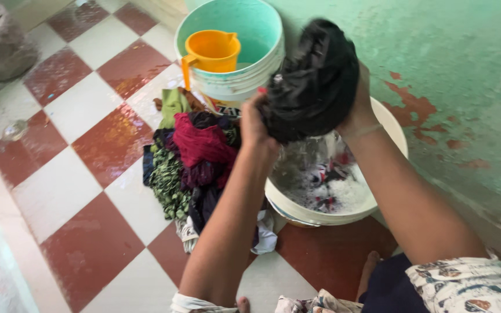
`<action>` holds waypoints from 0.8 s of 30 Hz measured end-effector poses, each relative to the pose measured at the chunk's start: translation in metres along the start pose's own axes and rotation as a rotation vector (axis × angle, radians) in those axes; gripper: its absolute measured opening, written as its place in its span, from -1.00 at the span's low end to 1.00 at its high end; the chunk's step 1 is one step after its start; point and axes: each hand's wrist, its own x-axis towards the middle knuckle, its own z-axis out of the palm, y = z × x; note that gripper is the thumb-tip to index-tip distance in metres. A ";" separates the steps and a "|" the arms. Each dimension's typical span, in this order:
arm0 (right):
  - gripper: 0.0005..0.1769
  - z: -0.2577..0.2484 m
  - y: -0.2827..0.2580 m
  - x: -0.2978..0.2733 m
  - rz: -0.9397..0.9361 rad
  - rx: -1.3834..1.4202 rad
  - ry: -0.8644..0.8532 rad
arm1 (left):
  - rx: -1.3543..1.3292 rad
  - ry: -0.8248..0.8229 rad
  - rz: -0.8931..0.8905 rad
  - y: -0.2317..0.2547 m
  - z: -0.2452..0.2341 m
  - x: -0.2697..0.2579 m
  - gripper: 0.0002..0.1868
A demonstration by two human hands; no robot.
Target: The person is sitting on a tiled floor washing clothes by hand in a white bucket filled with soapy water. They repeatedly submerge, scrub, and wring out various colorful garments, including a red cloth and a dark patterned piece, then place them on a pile next to the bucket. At one point, they pour liquid from a small bottle into the bucket.
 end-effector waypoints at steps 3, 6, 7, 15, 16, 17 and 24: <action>-0.54 0.013 0.033 0.031 0.034 0.028 -0.163 | -0.062 -0.178 0.293 0.058 -0.007 -0.005 -0.70; -0.48 0.017 0.082 0.087 0.231 0.019 -0.147 | 0.150 -0.019 0.633 0.117 -0.032 -0.021 -0.62; -0.45 0.013 0.102 0.105 0.315 0.006 -0.096 | 0.214 0.068 0.656 0.133 -0.046 -0.026 -0.60; -0.32 -0.026 0.201 0.048 -0.050 -2.158 -0.381 | 0.804 0.524 0.144 0.138 -0.215 -0.019 -0.12; -0.46 -0.020 0.200 0.044 -0.003 -2.172 -0.368 | 0.828 0.470 0.140 0.128 -0.229 -0.010 -0.08; -0.47 -0.014 0.196 0.042 0.034 -2.196 -0.355 | 0.853 0.412 0.136 0.122 -0.237 -0.001 -0.05; -0.58 0.007 0.186 0.045 0.185 -2.133 -0.311 | 1.483 0.811 0.055 0.091 -0.169 0.006 -0.26</action>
